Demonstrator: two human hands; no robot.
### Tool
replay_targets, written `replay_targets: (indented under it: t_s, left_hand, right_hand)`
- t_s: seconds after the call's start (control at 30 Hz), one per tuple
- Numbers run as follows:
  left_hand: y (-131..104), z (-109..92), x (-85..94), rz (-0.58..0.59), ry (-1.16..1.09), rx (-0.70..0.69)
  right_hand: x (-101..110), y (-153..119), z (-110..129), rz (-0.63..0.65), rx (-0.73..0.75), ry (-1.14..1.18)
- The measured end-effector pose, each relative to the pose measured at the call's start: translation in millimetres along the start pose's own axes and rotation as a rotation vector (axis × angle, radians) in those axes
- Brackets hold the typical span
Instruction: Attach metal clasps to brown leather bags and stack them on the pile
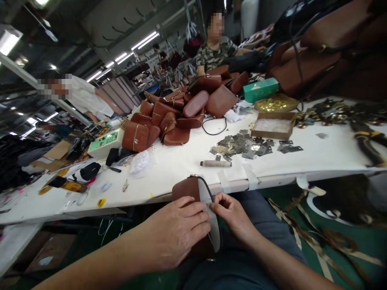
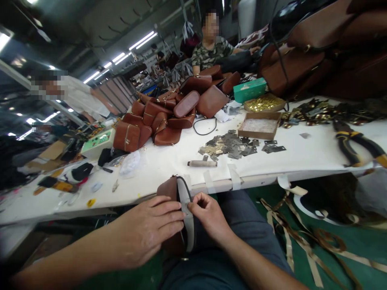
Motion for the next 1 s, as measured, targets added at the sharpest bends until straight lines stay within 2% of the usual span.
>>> replay_targets:
  t_s: [0.1, 0.2, 0.37, 0.5, 0.57, 0.73, 0.93, 1.0]
  left_hand:
    - [24.4, 3.8, -25.5, -0.045, 0.171, -0.11]
    - [38.4, 10.9, -49.2, -0.077, 0.209, -0.103]
    - [43.8, 32.0, -78.3, -0.098, 0.206, 0.01]
    - [42.4, 44.6, -90.8, -0.255, 0.15, 0.106]
    - [38.4, 50.5, -98.6, -0.309, 0.082, 0.199]
    - [31.8, 61.7, -128.1, -0.158, -0.206, 0.395]
    - [39.0, 71.0, -142.9, -0.013, -0.345, 0.405]
    - [40.8, 73.5, -148.0, 0.025, -0.364, 0.395]
  right_hand:
    - [19.3, 1.8, -11.4, -0.068, -0.035, 0.033]
    - [32.6, 3.1, -24.1, -0.155, -0.07, 0.079]
    - [31.9, 6.5, -42.5, -0.139, -0.114, 0.16]
    - [35.5, 15.1, -62.6, -0.275, -0.199, 0.37]
    - [37.4, 20.3, -71.0, -0.349, -0.244, 0.45]
    - [42.7, 28.8, -78.3, -0.457, -0.288, 0.492]
    - [47.2, 32.7, -79.0, -0.498, -0.293, 0.437]
    - [49.3, 32.9, -77.6, -0.469, -0.293, 0.385]
Point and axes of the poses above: each hand's wrist, its own y-axis towards the middle knuckle, its own x-axis out of the back of the hand, z = x × y, the point moved 8 cm from there along y, towards the middle knuckle, and after that the axes turned 2 degrees about x, right-handed, at the moved point
